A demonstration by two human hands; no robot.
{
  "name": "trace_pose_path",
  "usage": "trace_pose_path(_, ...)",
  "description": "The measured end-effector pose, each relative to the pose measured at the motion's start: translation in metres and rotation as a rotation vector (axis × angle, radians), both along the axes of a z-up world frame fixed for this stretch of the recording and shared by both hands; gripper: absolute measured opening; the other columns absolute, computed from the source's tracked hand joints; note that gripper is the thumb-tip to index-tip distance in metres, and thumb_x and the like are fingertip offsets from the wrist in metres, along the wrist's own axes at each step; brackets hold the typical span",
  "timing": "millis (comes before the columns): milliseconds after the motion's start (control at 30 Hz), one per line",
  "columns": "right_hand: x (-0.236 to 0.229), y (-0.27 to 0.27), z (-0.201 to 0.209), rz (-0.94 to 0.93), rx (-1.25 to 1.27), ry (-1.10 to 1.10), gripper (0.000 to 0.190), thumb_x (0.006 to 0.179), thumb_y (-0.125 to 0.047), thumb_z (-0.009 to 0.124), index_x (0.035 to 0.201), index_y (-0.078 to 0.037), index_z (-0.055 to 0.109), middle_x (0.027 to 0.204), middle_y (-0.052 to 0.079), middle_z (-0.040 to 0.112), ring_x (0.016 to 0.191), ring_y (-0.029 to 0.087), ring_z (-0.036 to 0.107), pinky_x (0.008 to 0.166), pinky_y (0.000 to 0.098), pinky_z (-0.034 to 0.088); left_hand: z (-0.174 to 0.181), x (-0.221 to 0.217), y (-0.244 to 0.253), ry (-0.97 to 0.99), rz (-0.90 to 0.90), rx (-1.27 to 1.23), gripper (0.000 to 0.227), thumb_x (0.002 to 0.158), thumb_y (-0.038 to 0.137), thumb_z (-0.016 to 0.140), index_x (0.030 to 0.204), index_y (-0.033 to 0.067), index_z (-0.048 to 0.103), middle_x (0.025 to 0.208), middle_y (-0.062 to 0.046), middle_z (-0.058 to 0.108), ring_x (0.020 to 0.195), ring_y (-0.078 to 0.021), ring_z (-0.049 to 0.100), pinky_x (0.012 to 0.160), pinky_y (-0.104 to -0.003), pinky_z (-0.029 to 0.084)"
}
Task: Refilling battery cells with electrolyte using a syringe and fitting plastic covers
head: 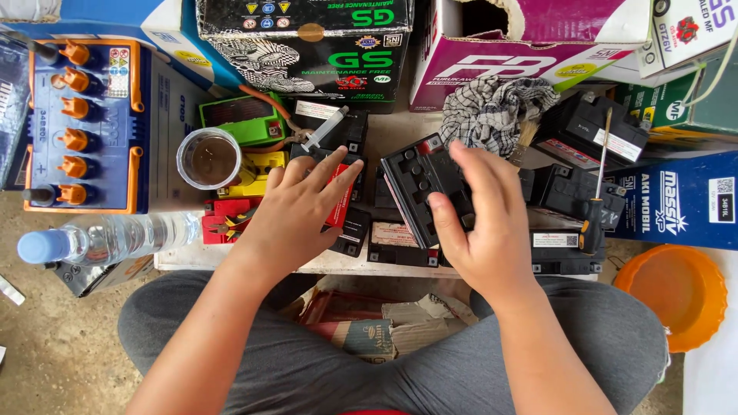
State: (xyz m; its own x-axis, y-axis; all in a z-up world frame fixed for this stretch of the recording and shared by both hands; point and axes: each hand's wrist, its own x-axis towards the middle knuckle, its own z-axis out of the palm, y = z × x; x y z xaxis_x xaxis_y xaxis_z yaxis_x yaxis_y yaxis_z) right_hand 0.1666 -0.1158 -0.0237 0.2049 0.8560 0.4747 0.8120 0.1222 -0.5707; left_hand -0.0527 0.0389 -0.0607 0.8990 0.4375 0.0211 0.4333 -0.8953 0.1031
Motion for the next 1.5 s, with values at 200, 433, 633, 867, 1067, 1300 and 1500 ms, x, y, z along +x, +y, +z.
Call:
trace_pose_path(200, 0.005, -0.006, 0.002, -0.116, 0.067, 0.116, 0.043, 0.110, -0.017, 0.056, 0.146, 0.004, 0.045, 0.134, 0.023, 0.055, 0.114, 0.028, 0.059, 0.100, 0.0377, 0.053, -0.004, 0.008, 0.008, 0.155, -0.067, -0.039, 0.098, 0.078, 0.042, 0.072, 0.164, 0.0216, 0.029, 0.154, -0.001, 0.049, 0.118, -0.0328, 0.048, 0.090, -0.051, 0.042)
trace_pose_path(433, 0.008, -0.008, 0.005, -0.138, 0.094, 0.102, 0.042, 0.110, -0.016, 0.058, 0.144, 0.004, 0.046, 0.132, 0.022, 0.058, 0.110, 0.028, 0.058, 0.099, 0.0370, 0.054, 0.011, 0.016, 0.006, 0.044, -0.065, -0.080, 0.099, 0.067, 0.036, 0.087, 0.154, 0.0181, 0.043, 0.126, -0.009, 0.054, 0.111, -0.0332, 0.048, 0.090, -0.049, 0.042)
trace_pose_path(633, 0.009, -0.013, 0.007, -0.136, 0.112, 0.094, 0.040, 0.109, -0.010, 0.060, 0.144, 0.003, 0.047, 0.132, 0.022, 0.059, 0.114, 0.029, 0.059, 0.096, 0.0363, 0.056, 0.057, 0.019, -0.006, -0.178, 0.016, -0.507, 0.050, 0.094, 0.007, 0.061, 0.143, 0.0118, 0.051, 0.119, -0.012, 0.057, 0.096, -0.0341, 0.059, 0.081, -0.047, 0.045)
trace_pose_path(867, 0.001, -0.015, 0.023, -0.077, 0.098, 0.155, 0.022, 0.106, 0.000, 0.059, 0.128, 0.004, 0.061, 0.112, 0.016, 0.066, 0.106, 0.031, 0.065, 0.101, 0.0415, 0.056, 0.096, 0.009, -0.019, -0.534, 0.218, -0.692, 0.043, 0.093, 0.001, 0.074, 0.133, 0.0090, 0.062, 0.105, 0.000, 0.070, 0.095, -0.0107, 0.065, 0.086, -0.027, 0.053)
trace_pose_path(1067, -0.004, -0.020, 0.038, 0.081, -0.004, 0.339, 0.024, 0.100, -0.003, 0.062, 0.124, 0.001, 0.063, 0.108, 0.013, 0.072, 0.102, 0.026, 0.067, 0.087, 0.0340, 0.057, 0.118, 0.016, -0.028, -0.930, 0.397, -0.932, 0.049, 0.089, -0.006, 0.077, 0.133, -0.0010, 0.055, 0.103, -0.016, 0.071, 0.096, -0.0173, 0.070, 0.089, -0.025, 0.062)
trace_pose_path(1300, -0.004, -0.029, 0.038, 0.117, -0.141, 0.452, 0.033, 0.098, -0.016, 0.066, 0.128, -0.002, 0.066, 0.094, 0.009, 0.069, 0.084, 0.018, 0.062, 0.079, 0.0282, 0.052, 0.093, 0.058, -0.036, -1.030, 0.339, -1.160, 0.036, 0.088, -0.006, 0.077, 0.120, 0.0012, 0.061, 0.105, -0.015, 0.072, 0.096, -0.0161, 0.071, 0.085, -0.025, 0.064)
trace_pose_path(1500, 0.006, -0.031, 0.038, -0.062, -0.193, 0.497, 0.025, 0.097, -0.005, 0.067, 0.122, -0.002, 0.071, 0.088, 0.004, 0.071, 0.076, 0.013, 0.051, 0.076, 0.0262, 0.047, 0.088, 0.069, -0.035, -1.016, 0.332, -1.127, 0.021, 0.101, 0.005, 0.062, 0.121, -0.0011, 0.061, 0.118, -0.017, 0.071, 0.109, -0.0176, 0.071, 0.088, -0.026, 0.066)
